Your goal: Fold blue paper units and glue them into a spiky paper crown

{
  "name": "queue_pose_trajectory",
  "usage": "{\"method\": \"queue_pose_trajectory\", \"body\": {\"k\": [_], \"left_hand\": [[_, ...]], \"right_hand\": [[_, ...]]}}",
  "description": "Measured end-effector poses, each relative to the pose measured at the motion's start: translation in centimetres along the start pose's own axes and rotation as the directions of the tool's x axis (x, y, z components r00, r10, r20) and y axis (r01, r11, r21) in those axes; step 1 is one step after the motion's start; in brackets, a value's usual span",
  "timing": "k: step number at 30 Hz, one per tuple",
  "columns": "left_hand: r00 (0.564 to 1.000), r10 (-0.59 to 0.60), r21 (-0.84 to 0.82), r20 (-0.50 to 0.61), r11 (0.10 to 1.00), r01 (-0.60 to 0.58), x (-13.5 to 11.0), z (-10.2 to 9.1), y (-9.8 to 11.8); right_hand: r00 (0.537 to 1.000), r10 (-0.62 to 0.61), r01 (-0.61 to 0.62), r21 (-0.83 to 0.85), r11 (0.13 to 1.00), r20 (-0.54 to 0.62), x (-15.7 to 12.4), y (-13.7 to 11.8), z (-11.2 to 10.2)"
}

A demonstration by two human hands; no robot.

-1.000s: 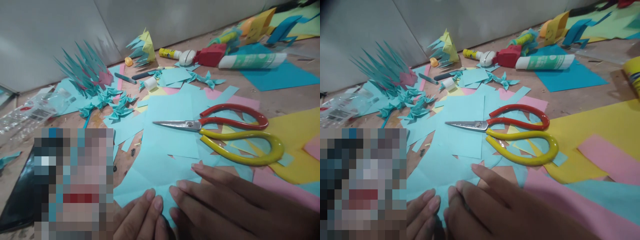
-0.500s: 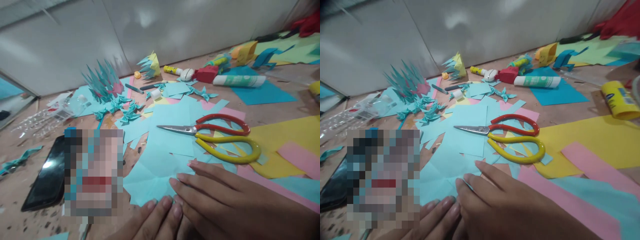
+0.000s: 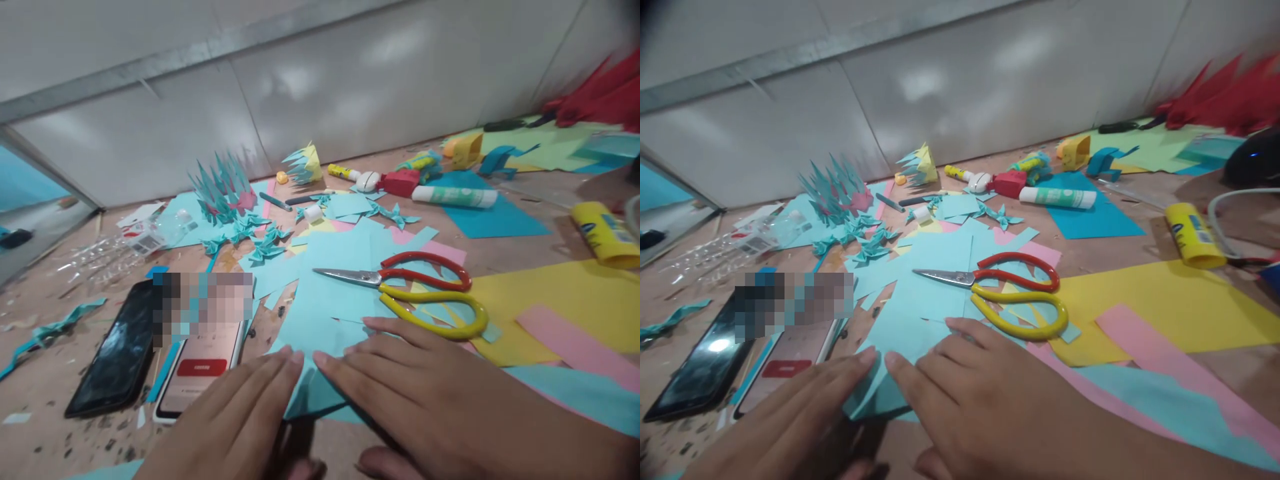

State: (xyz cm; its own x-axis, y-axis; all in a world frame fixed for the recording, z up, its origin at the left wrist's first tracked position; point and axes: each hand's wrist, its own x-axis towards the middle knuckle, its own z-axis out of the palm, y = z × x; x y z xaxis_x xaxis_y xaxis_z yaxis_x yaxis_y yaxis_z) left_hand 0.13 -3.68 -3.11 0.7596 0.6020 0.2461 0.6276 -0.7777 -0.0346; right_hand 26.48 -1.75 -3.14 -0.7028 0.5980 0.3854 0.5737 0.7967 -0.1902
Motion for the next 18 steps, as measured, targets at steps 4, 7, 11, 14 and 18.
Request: {"method": "queue_pose_trajectory", "body": {"k": [4, 7, 11, 14, 18], "left_hand": [[0.998, 0.057, -0.036, 0.021, 0.998, -0.056, 1.9, -0.1, -0.6], [0.999, 0.016, -0.210, 0.046, 0.978, -0.006, 3.4, -1.5, -0.4], [0.950, -0.308, -0.498, 0.052, 0.817, 0.292, 5.2, -3.7, -0.2], [0.826, -0.526, -0.742, 0.204, 0.467, 0.481, 6.6, -4.1, -0.4], [0.745, -0.564, -0.880, 0.357, 0.064, 0.471, 7.7, -2.8, -0.3]], "right_hand": [[0.996, 0.069, -0.072, 0.050, 0.996, 0.053, 0.3, 0.0, -0.7], [0.985, 0.146, -0.163, 0.214, 0.963, 0.091, 0.3, 0.2, -1.0], [0.924, 0.375, -0.351, 0.554, 0.755, 0.075, 0.2, 0.9, -1.6], [0.823, 0.566, -0.381, 0.787, 0.485, 0.050, 0.6, 1.7, -1.9], [0.779, 0.617, -0.257, 0.954, 0.151, 0.112, 1.3, 2.4, -1.5]]}}
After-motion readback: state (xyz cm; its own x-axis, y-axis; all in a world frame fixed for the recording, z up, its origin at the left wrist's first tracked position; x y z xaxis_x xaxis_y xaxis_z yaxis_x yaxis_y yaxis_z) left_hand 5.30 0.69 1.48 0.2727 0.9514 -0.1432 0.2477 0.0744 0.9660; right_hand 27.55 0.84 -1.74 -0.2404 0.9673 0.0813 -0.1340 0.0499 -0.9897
